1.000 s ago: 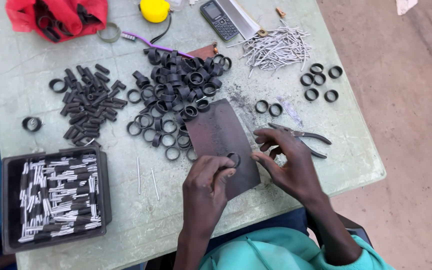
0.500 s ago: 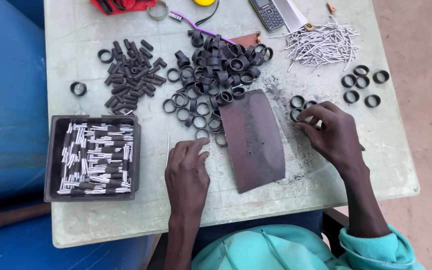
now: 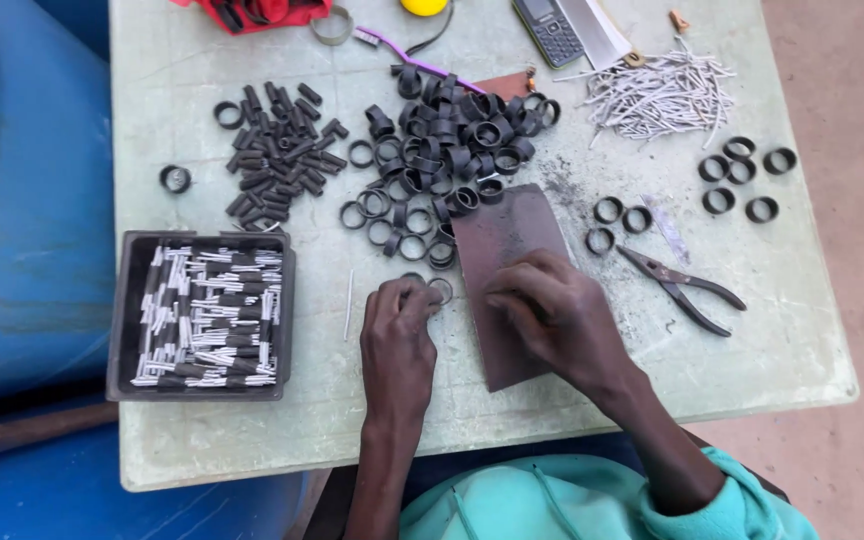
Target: Sorting and placing black plastic rings into a red fabric bag on a workbench.
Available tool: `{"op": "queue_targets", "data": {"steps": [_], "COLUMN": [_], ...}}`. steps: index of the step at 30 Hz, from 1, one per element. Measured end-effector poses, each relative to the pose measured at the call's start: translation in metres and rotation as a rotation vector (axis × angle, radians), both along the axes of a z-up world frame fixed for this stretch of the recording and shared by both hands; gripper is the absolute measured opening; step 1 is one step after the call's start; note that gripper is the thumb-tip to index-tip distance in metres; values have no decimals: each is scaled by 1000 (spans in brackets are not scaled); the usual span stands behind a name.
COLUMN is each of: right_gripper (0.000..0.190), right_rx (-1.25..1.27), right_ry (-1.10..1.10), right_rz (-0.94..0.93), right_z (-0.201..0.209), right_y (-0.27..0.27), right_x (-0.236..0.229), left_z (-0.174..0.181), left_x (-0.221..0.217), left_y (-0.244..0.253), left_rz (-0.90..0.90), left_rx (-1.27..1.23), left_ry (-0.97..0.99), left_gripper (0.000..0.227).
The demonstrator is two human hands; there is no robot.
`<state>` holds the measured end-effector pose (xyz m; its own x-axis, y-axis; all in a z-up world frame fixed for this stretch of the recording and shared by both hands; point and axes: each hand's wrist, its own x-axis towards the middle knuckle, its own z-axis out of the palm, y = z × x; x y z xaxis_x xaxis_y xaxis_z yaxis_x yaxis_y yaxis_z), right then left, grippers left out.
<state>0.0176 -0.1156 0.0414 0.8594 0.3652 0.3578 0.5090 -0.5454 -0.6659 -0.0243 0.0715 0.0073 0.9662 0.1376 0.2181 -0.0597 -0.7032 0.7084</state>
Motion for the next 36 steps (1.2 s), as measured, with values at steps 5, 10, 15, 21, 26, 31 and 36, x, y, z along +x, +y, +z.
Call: {"op": "queue_targets", "data": {"steps": [5,10,15,21,26,31,36], "right_gripper": [15,12,21,32,27,12,12], "right_rx": [49,82,-124,-252,-19,47,-228], "right_ry": [17,-42,-37,-53,85,61,-86], "right_rz": [115,129,-48,-138,139,108,-174], "right_z": [28,21,17,4,47,38,3], "right_y": [8,-21,-69,-87,-43,-64,-108], "right_x": [-2,12,58,70,22,50,91], "left_z": [43,62,55,54,52,48,45], "left_x": [-3,5,12,11,15,36,73], "left_y": [2,-14,-34,-36,-40,-32,-16], "left_rz": [-71,-177,-261,-196,-229,-224,-170], "left_rx": [-149,-402,-408,-521,-606,-559,-175], "left_ry": [-59,-27,-79,-8,65,14,-128], "left_gripper": [15,20,45,38,40,36,26]}}
